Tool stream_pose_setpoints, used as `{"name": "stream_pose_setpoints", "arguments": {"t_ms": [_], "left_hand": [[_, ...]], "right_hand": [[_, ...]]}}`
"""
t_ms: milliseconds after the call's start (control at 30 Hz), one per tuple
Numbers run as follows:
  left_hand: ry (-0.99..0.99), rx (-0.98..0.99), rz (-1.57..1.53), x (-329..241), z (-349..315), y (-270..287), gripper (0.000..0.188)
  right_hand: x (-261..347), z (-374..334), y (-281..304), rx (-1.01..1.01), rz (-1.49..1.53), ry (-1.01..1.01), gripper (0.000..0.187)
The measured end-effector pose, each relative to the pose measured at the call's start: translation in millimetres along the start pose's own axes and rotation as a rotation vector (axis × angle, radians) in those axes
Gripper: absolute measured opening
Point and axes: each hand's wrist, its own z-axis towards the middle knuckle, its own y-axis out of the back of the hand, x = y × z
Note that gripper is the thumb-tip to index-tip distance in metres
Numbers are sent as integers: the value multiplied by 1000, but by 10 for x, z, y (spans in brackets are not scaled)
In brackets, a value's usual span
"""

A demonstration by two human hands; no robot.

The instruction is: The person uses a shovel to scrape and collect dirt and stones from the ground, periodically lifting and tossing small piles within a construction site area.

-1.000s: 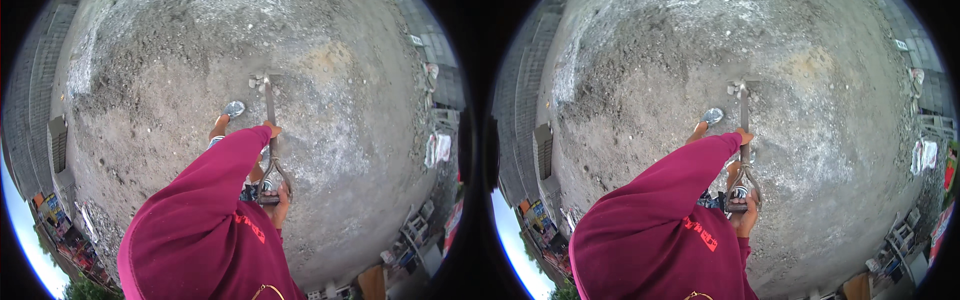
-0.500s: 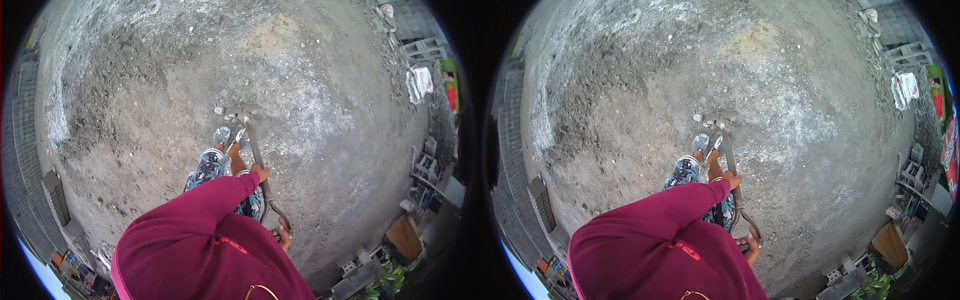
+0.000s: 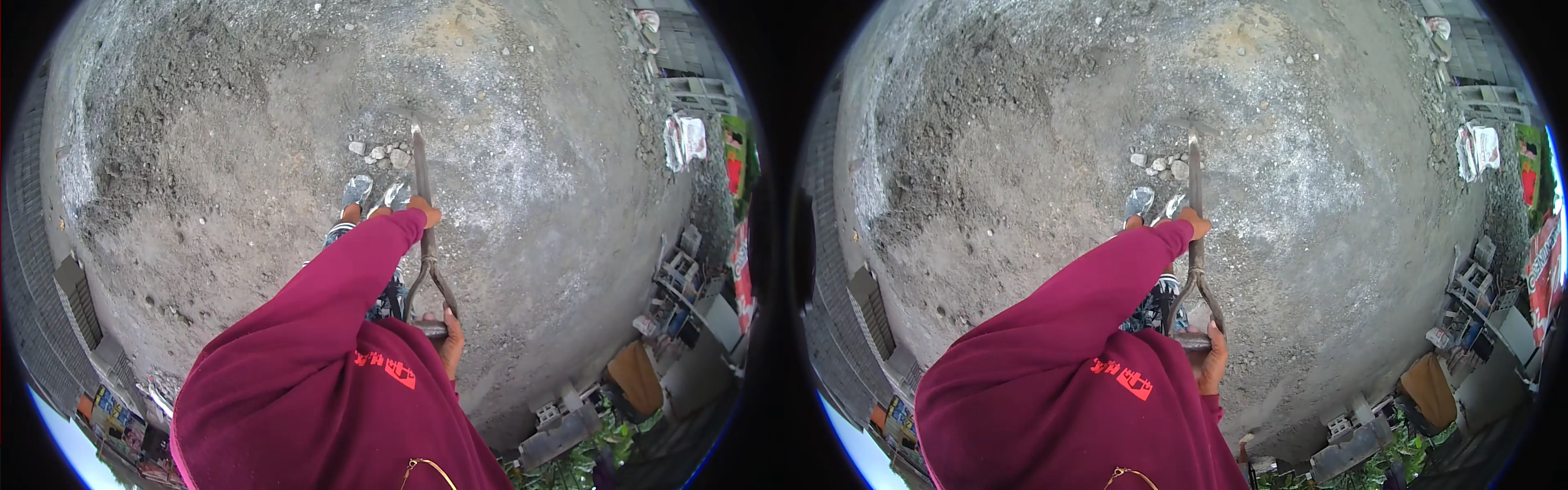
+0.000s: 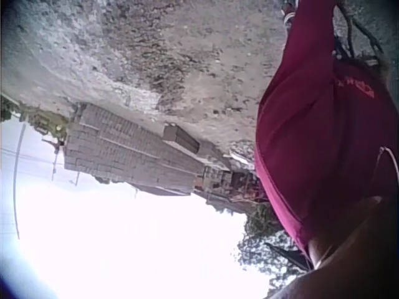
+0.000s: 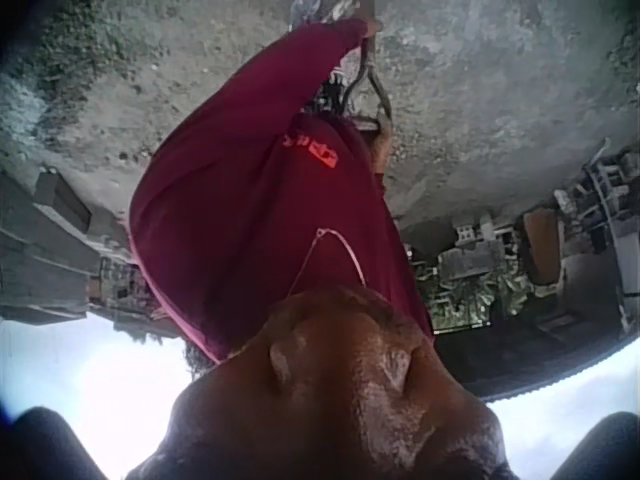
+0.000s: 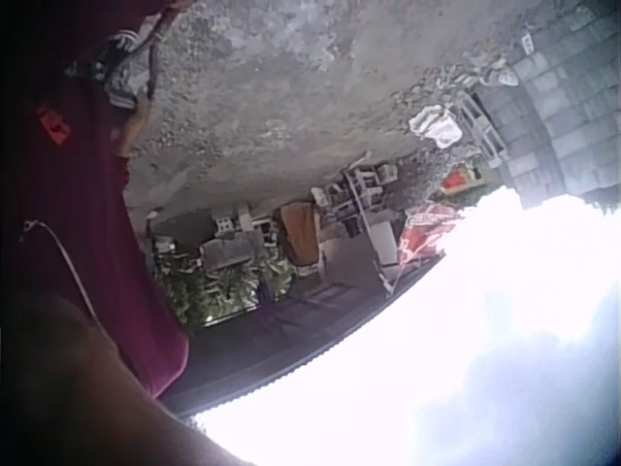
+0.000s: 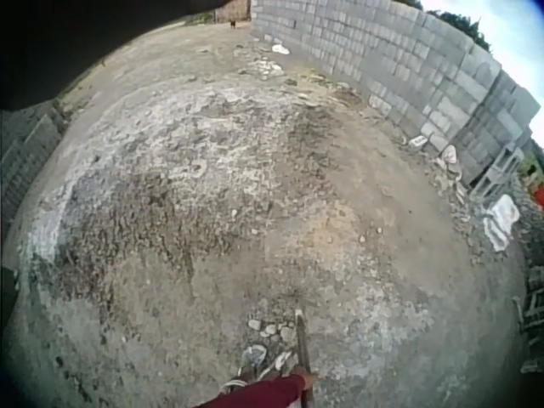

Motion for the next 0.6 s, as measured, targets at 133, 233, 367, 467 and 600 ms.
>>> {"name": "stream_pose_setpoints", "arguments": {"t_ms": [133, 233, 367, 467, 600], "left_hand": [[115, 188, -96, 66, -473, -185, 58], [144, 252, -253, 94, -346, -37, 61], [27, 149, -404, 38, -167, 424, 62], [4, 181, -538, -137, -285, 998, 56], [-26, -260, -591, 535, -336, 1496, 40]], "right_hand": [[119, -352, 206, -183, -184, 167, 34], [333, -354, 39, -55, -595, 464, 39], [858, -218, -484, 108, -744, 872, 39], [1582, 164, -584, 106, -916, 1269, 32], [2175, 281, -984, 180, -1197, 1674, 28]]}}
